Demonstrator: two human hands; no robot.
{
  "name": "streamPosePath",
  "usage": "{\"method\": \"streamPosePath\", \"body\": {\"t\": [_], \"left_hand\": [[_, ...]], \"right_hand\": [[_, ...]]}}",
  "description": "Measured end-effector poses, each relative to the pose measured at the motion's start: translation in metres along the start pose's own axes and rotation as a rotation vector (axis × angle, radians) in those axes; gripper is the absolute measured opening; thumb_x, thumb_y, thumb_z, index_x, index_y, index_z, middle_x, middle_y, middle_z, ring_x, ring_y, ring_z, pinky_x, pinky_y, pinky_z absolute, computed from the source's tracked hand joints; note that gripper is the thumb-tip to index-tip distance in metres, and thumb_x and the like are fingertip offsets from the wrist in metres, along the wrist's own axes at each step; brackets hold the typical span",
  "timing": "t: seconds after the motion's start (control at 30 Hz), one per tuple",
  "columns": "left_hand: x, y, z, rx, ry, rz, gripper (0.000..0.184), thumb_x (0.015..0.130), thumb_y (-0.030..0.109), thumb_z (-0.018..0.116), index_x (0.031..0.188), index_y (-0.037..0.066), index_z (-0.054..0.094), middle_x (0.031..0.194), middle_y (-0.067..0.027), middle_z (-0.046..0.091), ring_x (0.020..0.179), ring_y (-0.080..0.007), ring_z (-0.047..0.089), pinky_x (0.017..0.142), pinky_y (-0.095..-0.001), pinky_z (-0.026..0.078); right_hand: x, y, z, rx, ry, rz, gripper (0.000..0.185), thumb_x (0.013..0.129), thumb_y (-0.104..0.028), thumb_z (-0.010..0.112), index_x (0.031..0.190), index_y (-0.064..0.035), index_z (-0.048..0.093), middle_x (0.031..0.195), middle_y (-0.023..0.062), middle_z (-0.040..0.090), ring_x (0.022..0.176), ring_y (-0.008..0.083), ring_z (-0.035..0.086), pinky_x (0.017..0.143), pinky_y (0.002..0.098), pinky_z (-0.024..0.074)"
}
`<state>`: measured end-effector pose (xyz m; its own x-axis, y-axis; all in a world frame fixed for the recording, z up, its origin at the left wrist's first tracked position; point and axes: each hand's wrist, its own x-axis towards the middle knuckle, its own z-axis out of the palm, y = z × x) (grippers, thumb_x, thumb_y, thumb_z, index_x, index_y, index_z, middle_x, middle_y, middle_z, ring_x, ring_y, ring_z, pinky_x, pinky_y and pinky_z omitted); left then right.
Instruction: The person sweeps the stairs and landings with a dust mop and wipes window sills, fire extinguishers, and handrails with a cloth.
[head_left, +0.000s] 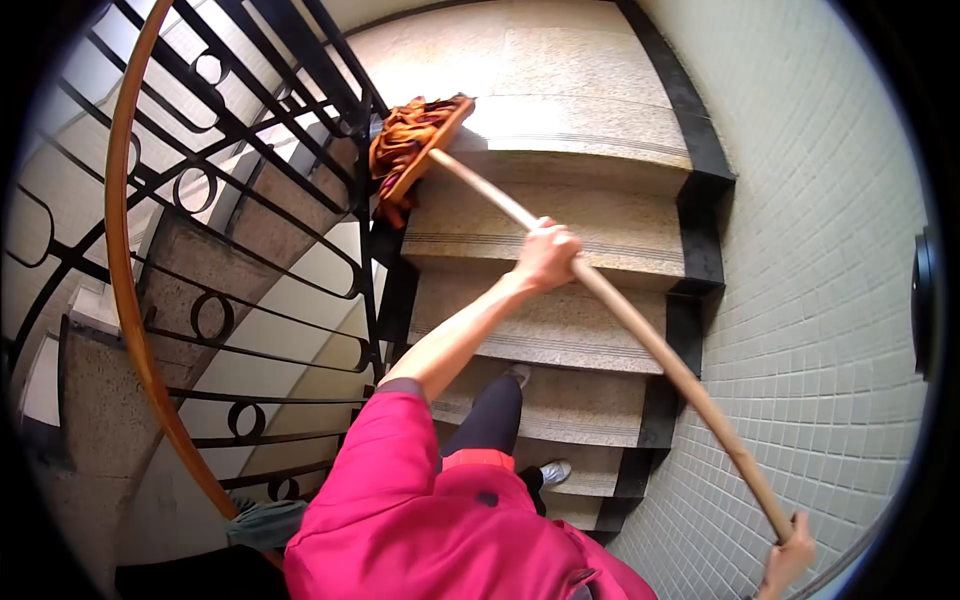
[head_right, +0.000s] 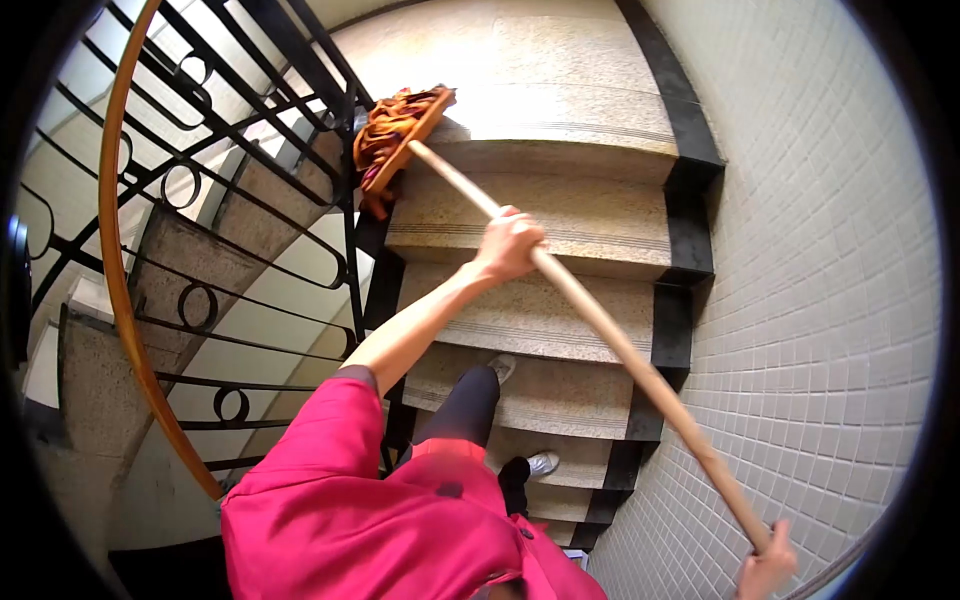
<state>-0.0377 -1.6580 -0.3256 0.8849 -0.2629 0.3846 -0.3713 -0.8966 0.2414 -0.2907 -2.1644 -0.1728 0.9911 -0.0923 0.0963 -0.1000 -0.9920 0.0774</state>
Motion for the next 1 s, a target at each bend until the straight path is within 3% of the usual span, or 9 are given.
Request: {"method": "streamPosePath", "body": {"t": [0.13, 0.27, 0.43, 0.53, 0.57, 0.63, 0.77, 0.83, 1.0], "left_hand": [[0.041, 0.005, 0.009, -0.063, -0.105, -0.004, 0.01, 0.063, 0.015, 0.066, 0.058, 0.012, 0.058, 0.061, -0.0057, 0.059, 0.061, -0.0212, 0.058, 0.074, -0.0344, 0.042], [0.054, -0.039, 0.0, -0.034, -0.18, -0.116, 0.006, 0.065, 0.011, 0.063, 0.062, 0.012, 0.058, 0.06, -0.0066, 0.059, 0.061, -0.0229, 0.059, 0.072, -0.0361, 0.044], [0.005, -0.151, -0.026, 0.085, 0.144, -0.168, 0.01, 0.07, 0.018, 0.064, 0.063, 0.013, 0.059, 0.06, -0.0068, 0.058, 0.062, -0.0246, 0.058, 0.068, -0.0366, 0.044], [-0.02, -0.183, -0.016, 0.148, 0.189, -0.254, 0.006, 0.064, 0.012, 0.067, 0.065, 0.014, 0.061, 0.066, -0.0081, 0.057, 0.07, -0.0265, 0.054, 0.071, -0.0373, 0.042], [-0.025, -0.165, -0.027, 0.143, 0.263, -0.217, 0.007, 0.061, 0.01, 0.066, 0.064, 0.013, 0.06, 0.065, -0.0075, 0.058, 0.071, -0.0246, 0.055, 0.071, -0.0365, 0.043], [-0.042, -0.157, -0.008, 0.108, 0.206, -0.256, 0.007, 0.059, 0.009, 0.067, 0.063, 0.012, 0.062, 0.068, -0.0099, 0.058, 0.075, -0.0292, 0.053, 0.071, -0.0376, 0.043], [-0.087, -0.087, 0.013, 0.044, 0.035, -0.213, 0.007, 0.059, 0.011, 0.067, 0.064, 0.014, 0.063, 0.066, -0.0087, 0.058, 0.076, -0.0277, 0.054, 0.076, -0.0391, 0.041], [-0.109, -0.053, 0.02, 0.042, -0.031, -0.197, 0.009, 0.059, 0.01, 0.069, 0.062, 0.016, 0.062, 0.062, -0.0038, 0.057, 0.066, -0.0233, 0.055, 0.072, -0.0358, 0.042], [-0.149, 0.019, 0.038, 0.124, -0.343, -0.01, 0.01, 0.058, 0.018, 0.068, 0.059, 0.015, 0.058, 0.06, -0.005, 0.057, 0.067, -0.0231, 0.058, 0.07, -0.0356, 0.041]], "right_hand": [[0.047, 0.005, -0.063, -0.16, 0.068, -0.057, 0.028, 0.063, 0.012, 0.044, 0.086, -0.0028, 0.049, 0.071, 0.0226, 0.054, 0.074, 0.0448, 0.052, 0.059, 0.0464, 0.0378], [0.105, 0.018, -0.068, -0.18, 0.299, -0.193, 0.026, 0.063, 0.013, 0.047, 0.085, -0.0017, 0.05, 0.069, 0.0226, 0.052, 0.07, 0.0427, 0.051, 0.057, 0.0451, 0.0376], [0.172, -0.085, -0.031, -0.307, 0.24, -0.288, 0.031, 0.062, 0.012, 0.052, 0.09, -0.0012, 0.053, 0.066, 0.0185, 0.051, 0.065, 0.0366, 0.051, 0.055, 0.0432, 0.0373], [0.157, -0.135, -0.012, -0.223, 0.323, -0.28, 0.042, 0.063, 0.011, 0.054, 0.104, 0.0004, 0.053, 0.071, 0.0185, 0.053, 0.068, 0.0354, 0.052, 0.06, 0.0457, 0.0378], [0.153, -0.131, 0.001, -0.196, 0.3, -0.304, 0.043, 0.062, 0.011, 0.055, 0.104, 0.0009, 0.053, 0.07, 0.0176, 0.052, 0.067, 0.035, 0.052, 0.059, 0.0449, 0.0381], [0.127, -0.106, 0.034, -0.15, 0.254, -0.354, 0.045, 0.06, 0.01, 0.057, 0.104, 0.0019, 0.053, 0.068, 0.0158, 0.051, 0.065, 0.0342, 0.052, 0.058, 0.0434, 0.0386], [0.067, -0.045, 0.084, -0.081, 0.121, -0.237, 0.042, 0.062, 0.01, 0.056, 0.103, 0.0012, 0.053, 0.07, 0.017, 0.054, 0.07, 0.0351, 0.053, 0.061, 0.0439, 0.04], [0.038, -0.051, 0.05, -0.204, 0.039, -0.299, 0.046, 0.067, -0.017, 0.067, 0.112, -0.0129, 0.058, 0.071, 0.0135, 0.061, 0.064, 0.0294, 0.06, 0.054, 0.0436, 0.0464], [-0.08, 0.043, 0.149, -0.158, -0.158, -0.09, 0.045, 0.07, -0.021, 0.067, 0.114, -0.0134, 0.057, 0.072, 0.013, 0.061, 0.065, 0.0287, 0.06, 0.054, 0.0415, 0.0461]]}}
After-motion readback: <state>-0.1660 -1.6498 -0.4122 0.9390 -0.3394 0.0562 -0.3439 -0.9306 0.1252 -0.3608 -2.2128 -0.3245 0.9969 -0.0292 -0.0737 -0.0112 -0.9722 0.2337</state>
